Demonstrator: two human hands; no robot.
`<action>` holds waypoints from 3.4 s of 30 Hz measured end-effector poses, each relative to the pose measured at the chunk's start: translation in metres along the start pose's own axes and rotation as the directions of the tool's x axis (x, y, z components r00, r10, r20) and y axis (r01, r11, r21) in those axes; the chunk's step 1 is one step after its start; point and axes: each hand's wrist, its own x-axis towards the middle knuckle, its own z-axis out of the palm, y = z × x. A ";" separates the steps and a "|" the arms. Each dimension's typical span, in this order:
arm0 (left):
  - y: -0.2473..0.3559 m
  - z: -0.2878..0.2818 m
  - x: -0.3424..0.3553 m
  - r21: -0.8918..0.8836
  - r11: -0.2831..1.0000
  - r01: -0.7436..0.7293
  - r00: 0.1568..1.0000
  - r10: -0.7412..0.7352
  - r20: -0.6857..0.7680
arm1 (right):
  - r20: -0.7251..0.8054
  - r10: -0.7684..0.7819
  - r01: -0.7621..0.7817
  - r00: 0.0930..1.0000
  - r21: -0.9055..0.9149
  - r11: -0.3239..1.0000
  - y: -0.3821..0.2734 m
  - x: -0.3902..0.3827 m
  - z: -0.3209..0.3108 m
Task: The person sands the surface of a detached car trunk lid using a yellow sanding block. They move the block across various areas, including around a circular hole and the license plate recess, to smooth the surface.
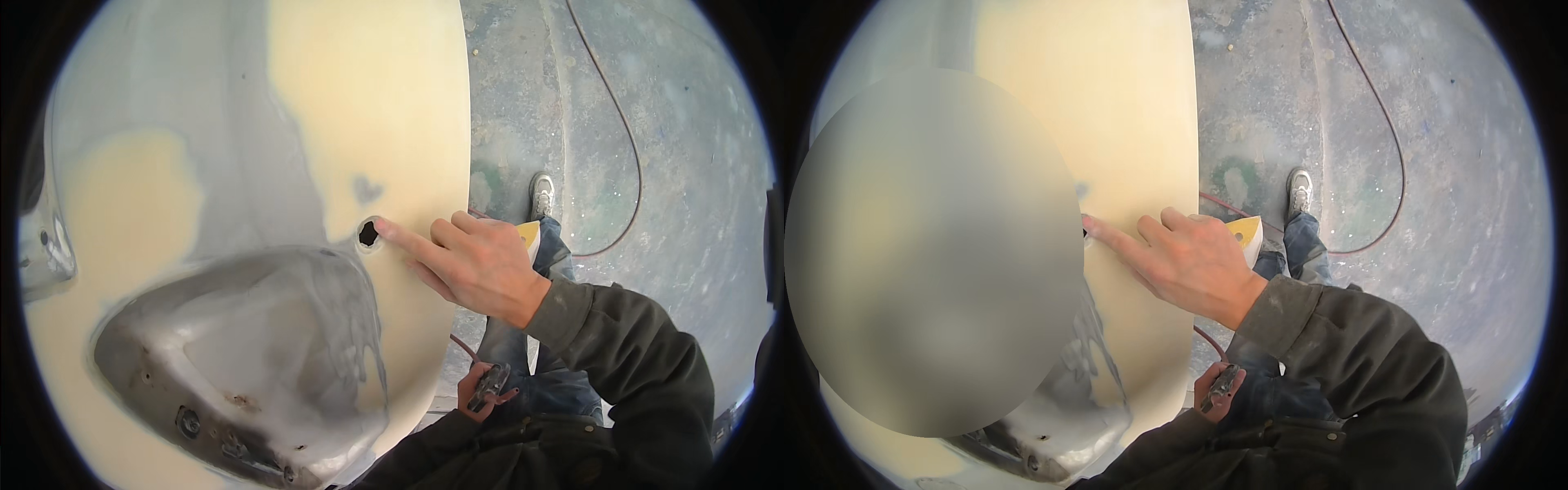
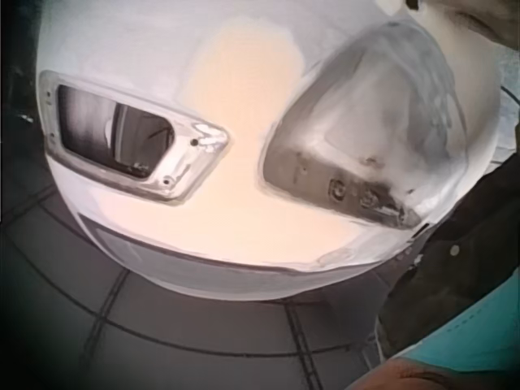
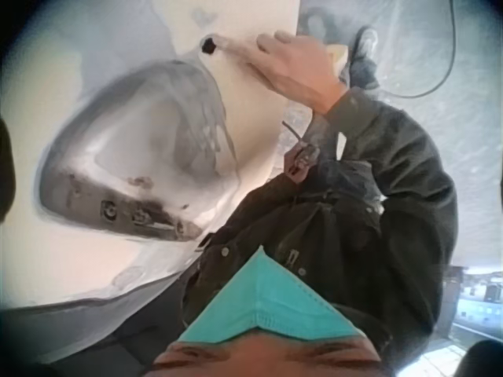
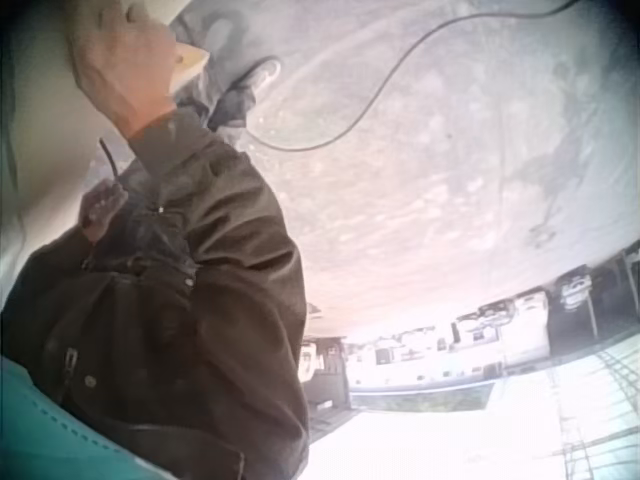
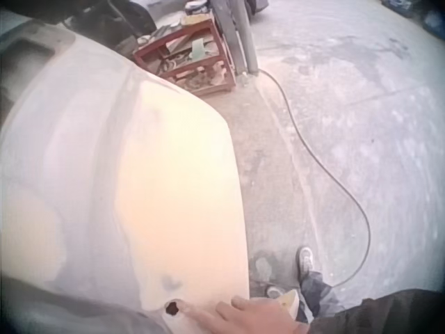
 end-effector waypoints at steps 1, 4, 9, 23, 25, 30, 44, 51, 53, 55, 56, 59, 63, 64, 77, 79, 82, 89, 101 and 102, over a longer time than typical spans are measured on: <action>-0.002 -0.001 0.001 -0.030 0.999 0.014 1.000 -0.013 0.005 | 0.002 -0.001 0.001 1.000 0.004 1.000 0.000 -0.003 0.002; -0.013 -0.006 -0.003 -0.234 0.960 0.154 0.988 -0.149 0.036 | 0.004 0.090 -0.090 0.996 0.175 0.981 -0.016 -0.008 0.002; -0.018 -0.002 -0.003 0.028 0.999 -0.030 1.000 0.029 0.004 | 0.184 0.256 -0.315 0.949 0.539 0.781 -0.031 -0.003 -0.022; 0.066 0.064 0.019 -0.115 0.993 -0.037 0.926 -0.009 -0.378 | 0.470 0.581 -0.732 0.665 0.567 0.379 0.043 -0.069 -0.137; 0.059 0.093 0.027 -0.162 0.982 -0.099 0.874 0.008 -0.486 | 0.538 0.500 -0.734 0.678 0.523 0.433 0.062 -0.068 -0.145; 0.078 0.140 0.034 -0.502 0.864 0.039 0.757 -0.353 -0.550 | 0.596 0.456 -0.750 0.661 0.500 0.434 0.107 -0.072 -0.175; 0.104 0.193 0.025 -0.574 0.789 -0.218 0.756 -0.236 -0.611 | 0.623 0.401 -0.731 0.671 0.466 0.498 0.139 -0.057 -0.192; 0.094 0.191 0.021 -0.676 0.717 -0.170 0.844 -0.249 -0.476 | 0.645 0.380 -0.729 0.663 0.441 0.524 0.130 -0.065 -0.195; 0.089 0.195 0.024 -0.691 0.707 -0.151 0.832 -0.287 -0.475 | 0.631 0.382 -0.717 0.675 0.438 0.543 0.130 -0.067 -0.196; 0.079 0.201 0.028 -0.672 0.726 -0.144 0.795 -0.320 -0.516 | 0.627 0.384 -0.712 0.678 0.431 0.555 0.130 -0.069 -0.199; 0.080 0.203 0.029 -0.682 0.720 -0.131 0.787 -0.343 -0.514 | 0.625 0.388 -0.712 0.678 0.425 0.559 0.130 -0.068 -0.201; 0.086 0.207 0.026 -0.685 0.721 -0.106 0.765 -0.381 -0.520 | 0.620 0.387 -0.707 0.682 0.426 0.564 0.132 -0.071 -0.203; 0.083 0.203 0.027 -0.705 0.697 -0.135 0.771 -0.373 -0.517 | 0.625 0.371 -0.701 0.686 0.432 0.567 0.130 -0.068 -0.202; 0.080 0.202 0.029 -0.728 0.669 -0.149 0.778 -0.375 -0.504 | 0.617 0.373 -0.696 0.693 0.435 0.571 0.128 -0.067 -0.201; 0.013 0.214 -0.006 -0.704 0.687 -0.180 0.710 -0.404 -0.577 | 0.450 0.182 -0.377 0.874 0.393 0.839 0.067 0.032 -0.096; 0.001 0.216 -0.010 -0.707 0.685 -0.177 0.712 -0.407 -0.572 | 0.406 0.134 -0.322 0.904 0.438 0.839 0.057 0.048 -0.073; -0.027 0.220 -0.014 -0.683 0.710 -0.170 0.731 -0.374 -0.570 | 0.311 0.088 -0.222 0.946 0.429 0.876 0.046 0.063 -0.046; -0.049 0.203 -0.021 -0.735 0.663 -0.143 0.775 -0.387 -0.500 | 0.168 0.218 -0.271 0.961 0.441 0.856 0.022 0.060 -0.012; -0.061 0.166 -0.032 -0.697 0.709 -0.108 0.790 -0.364 -0.493 | -0.019 0.274 -0.240 0.962 0.423 0.874 0.001 0.044 0.001; -0.065 0.166 -0.033 -0.696 0.711 -0.103 0.793 -0.364 -0.489 | 0.105 0.370 -0.369 0.923 0.517 0.773 -0.003 0.044 0.000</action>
